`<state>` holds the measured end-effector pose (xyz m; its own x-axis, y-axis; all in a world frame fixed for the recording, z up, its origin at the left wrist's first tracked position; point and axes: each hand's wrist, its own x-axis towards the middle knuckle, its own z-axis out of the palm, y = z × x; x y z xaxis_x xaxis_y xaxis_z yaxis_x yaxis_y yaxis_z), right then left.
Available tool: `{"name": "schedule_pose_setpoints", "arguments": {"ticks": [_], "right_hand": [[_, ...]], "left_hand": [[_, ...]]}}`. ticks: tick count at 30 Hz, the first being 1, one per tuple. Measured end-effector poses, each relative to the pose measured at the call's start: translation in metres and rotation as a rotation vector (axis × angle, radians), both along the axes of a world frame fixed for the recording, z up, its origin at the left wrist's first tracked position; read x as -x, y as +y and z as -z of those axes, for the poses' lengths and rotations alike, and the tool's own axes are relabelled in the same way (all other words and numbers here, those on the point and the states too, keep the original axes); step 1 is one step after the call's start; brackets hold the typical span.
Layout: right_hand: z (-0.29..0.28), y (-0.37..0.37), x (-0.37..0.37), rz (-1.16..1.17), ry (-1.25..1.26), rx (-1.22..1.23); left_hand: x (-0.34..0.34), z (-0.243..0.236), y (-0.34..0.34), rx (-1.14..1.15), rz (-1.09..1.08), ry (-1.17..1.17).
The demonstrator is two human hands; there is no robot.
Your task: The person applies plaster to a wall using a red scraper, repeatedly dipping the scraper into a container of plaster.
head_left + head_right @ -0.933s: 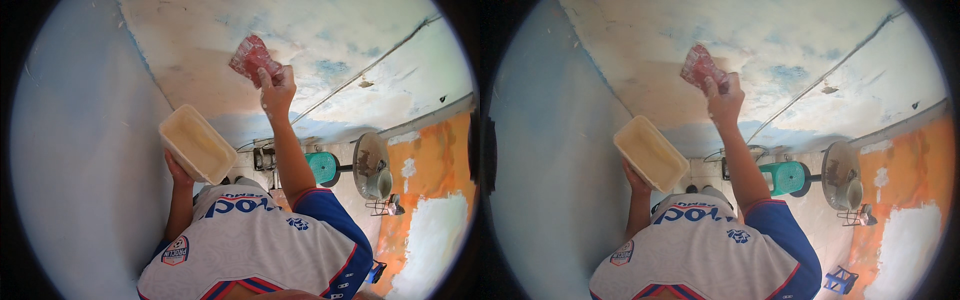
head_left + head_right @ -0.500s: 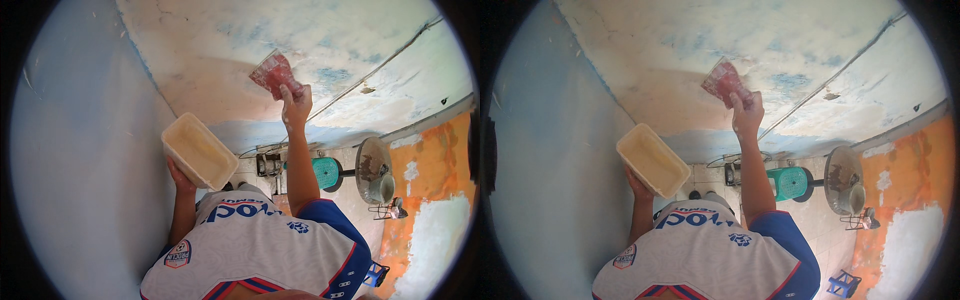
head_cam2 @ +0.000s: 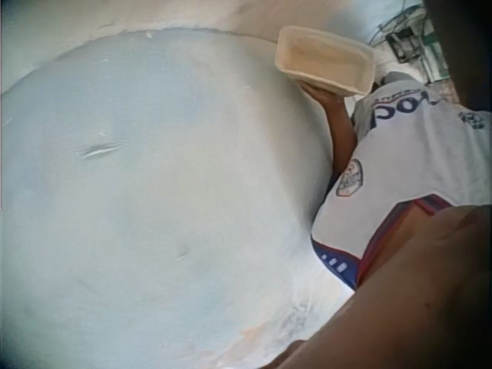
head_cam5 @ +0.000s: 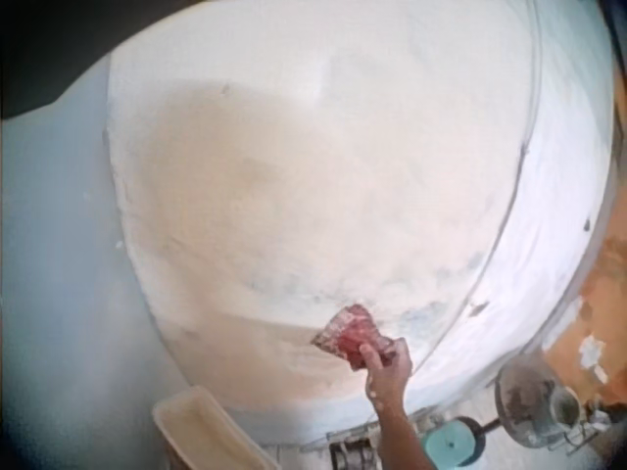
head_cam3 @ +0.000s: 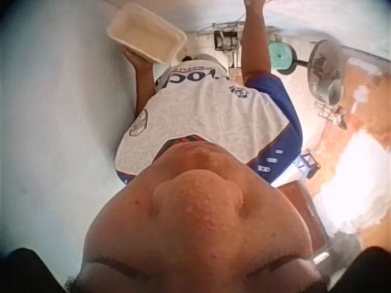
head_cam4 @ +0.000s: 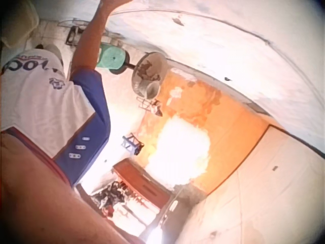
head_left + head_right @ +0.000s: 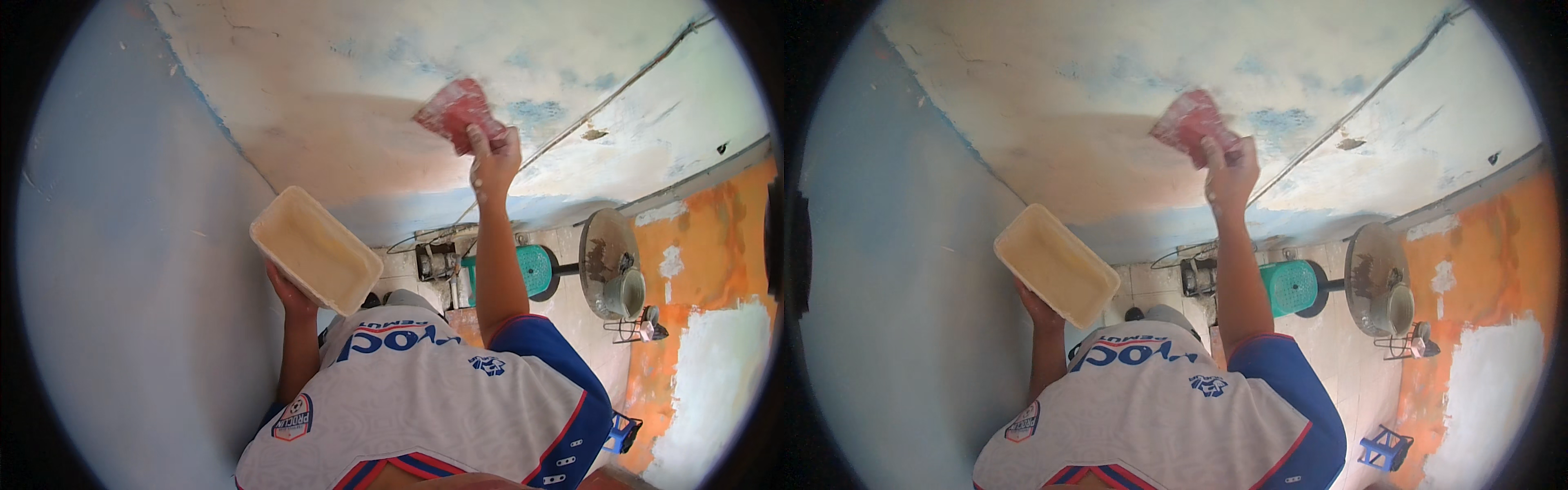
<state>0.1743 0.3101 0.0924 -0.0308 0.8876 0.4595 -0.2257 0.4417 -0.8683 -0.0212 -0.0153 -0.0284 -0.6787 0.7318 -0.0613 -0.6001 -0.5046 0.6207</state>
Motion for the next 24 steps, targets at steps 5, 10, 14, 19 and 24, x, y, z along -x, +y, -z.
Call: {"name": "schedule_pose_setpoints", "arguments": {"ticks": [5,10,14,19,24], "right_hand": [[0.002,0.027,-0.070,0.163,0.051,0.023],[-0.015,-0.014,-0.041,-0.195,0.103,-0.005],[-0.015,-0.006,-0.002,-0.148,-0.133,0.004],[-0.016,0.022,-0.054,0.035,0.123,0.076],[-0.027,-0.020,-0.040,-0.194,-0.141,-0.053]], "left_hand": [[-0.002,0.002,0.008,-0.065,0.005,-0.147],[-0.018,-0.001,0.016,-0.017,0.018,-0.128],[-0.021,-0.007,0.031,-0.050,0.072,-0.123],[-0.031,-0.022,0.036,-0.023,-0.013,-0.104],[-0.048,-0.015,0.030,-0.147,0.016,-0.084]]}}
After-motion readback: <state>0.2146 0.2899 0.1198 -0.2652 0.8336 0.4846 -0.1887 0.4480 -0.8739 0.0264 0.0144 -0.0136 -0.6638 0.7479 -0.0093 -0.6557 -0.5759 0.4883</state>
